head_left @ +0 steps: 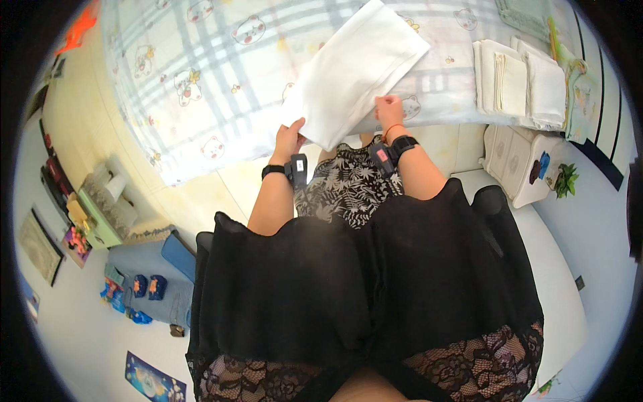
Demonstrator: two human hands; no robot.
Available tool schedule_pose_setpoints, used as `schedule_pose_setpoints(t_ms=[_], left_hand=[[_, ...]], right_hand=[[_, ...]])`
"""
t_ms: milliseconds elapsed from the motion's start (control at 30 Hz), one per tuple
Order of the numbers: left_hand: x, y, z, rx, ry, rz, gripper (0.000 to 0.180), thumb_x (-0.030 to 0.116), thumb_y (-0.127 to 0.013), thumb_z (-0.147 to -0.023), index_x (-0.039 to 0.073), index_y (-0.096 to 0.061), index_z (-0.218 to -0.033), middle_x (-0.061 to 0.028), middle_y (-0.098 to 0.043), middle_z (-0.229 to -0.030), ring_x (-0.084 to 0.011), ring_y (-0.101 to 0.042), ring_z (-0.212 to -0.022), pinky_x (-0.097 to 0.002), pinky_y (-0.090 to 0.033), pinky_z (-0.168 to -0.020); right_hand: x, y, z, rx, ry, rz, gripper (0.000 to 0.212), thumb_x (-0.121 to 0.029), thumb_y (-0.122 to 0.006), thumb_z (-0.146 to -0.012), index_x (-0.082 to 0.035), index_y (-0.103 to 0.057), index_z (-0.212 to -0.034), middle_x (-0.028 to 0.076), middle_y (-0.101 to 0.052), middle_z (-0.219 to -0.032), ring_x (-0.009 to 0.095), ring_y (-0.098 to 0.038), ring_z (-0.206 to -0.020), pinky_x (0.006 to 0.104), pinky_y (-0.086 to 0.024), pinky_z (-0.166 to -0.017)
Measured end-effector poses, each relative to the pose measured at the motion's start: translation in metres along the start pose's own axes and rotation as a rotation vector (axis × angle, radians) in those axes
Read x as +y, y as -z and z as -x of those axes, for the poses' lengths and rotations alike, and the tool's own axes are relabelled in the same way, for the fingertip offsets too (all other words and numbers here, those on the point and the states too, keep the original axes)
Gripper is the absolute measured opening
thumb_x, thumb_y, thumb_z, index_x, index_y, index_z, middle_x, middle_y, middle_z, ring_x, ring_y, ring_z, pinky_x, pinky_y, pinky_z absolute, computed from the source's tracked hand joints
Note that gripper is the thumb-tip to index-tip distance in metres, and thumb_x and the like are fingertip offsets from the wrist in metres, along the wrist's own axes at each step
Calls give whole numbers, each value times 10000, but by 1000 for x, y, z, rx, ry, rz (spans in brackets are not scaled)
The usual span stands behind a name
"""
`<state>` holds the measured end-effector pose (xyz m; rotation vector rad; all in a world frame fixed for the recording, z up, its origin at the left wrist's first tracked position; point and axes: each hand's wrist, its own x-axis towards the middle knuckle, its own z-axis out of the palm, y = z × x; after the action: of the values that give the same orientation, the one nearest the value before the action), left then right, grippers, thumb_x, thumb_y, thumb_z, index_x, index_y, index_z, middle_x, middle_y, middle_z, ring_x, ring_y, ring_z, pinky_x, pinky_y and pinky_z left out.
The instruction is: The person folds several white cloth items on a bed. They unfold each item, smooth it out, fold it into a compact rectangle, and place it on a growing stack. The process is repeated for multiple items.
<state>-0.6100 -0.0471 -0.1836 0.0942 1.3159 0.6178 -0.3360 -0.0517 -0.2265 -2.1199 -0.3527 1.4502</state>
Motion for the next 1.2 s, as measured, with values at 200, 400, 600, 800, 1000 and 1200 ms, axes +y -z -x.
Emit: schedule_pose_setpoints(t_ms=[200,400,600,800,1000,1200], left_hand=[[48,-43,45,-54,93,-102,389,193,-576,-895,-67,-490,-1171,-148,-626,-1005,-211,-650,-791,-281,-575,-673],[82,-92,23,-173,35,-185,389,267,-529,-927,-86,-534,-1090,-153,-634,-926,-199,-641,-835,-260,-554,-730],[94,-149,-37,-214,42,-376,404,311,-517,-933,-53,-518,-1107,-132,-605,-1027,-198,-624,-904,-266,-542,-769],[112,-165,-64,-126,-199,-1028,398,362,-647,-844,6,-587,-1011,-80,-621,-931,-138,-597,-798,-251,-503,-684],[103,-90,-94,218,-686,-1411,395,356,-753,-717,6,-648,-867,-87,-634,-783,-188,-585,-696,-299,-475,-659],[99,-94,-99,5,-381,-1012,348,316,-713,-790,-6,-647,-906,-55,-632,-782,-117,-559,-675,-248,-458,-639]], right_hand=[[-23,-26,34,-442,207,138,408,-207,-532,-863,-90,-532,-1254,123,-635,-1054,237,-578,-960,358,-467,-837],[-61,8,27,-455,288,393,350,-133,-461,-844,-59,-619,-1146,112,-604,-1174,229,-541,-1090,325,-401,-951],[-92,38,50,-345,11,4,528,-432,-547,-874,-71,-531,-1260,85,-556,-1244,239,-522,-1105,331,-385,-967],[-50,24,25,-65,5,-4,611,-400,-648,-818,25,-516,-1236,162,-567,-1202,254,-558,-1064,334,-430,-913],[-20,19,-2,-189,-1,104,468,-313,-677,-794,61,-611,-1066,166,-644,-1032,245,-607,-949,335,-456,-838],[-7,23,-7,-120,-39,193,460,-329,-664,-786,45,-610,-1050,166,-644,-1025,255,-612,-905,364,-467,-790]])
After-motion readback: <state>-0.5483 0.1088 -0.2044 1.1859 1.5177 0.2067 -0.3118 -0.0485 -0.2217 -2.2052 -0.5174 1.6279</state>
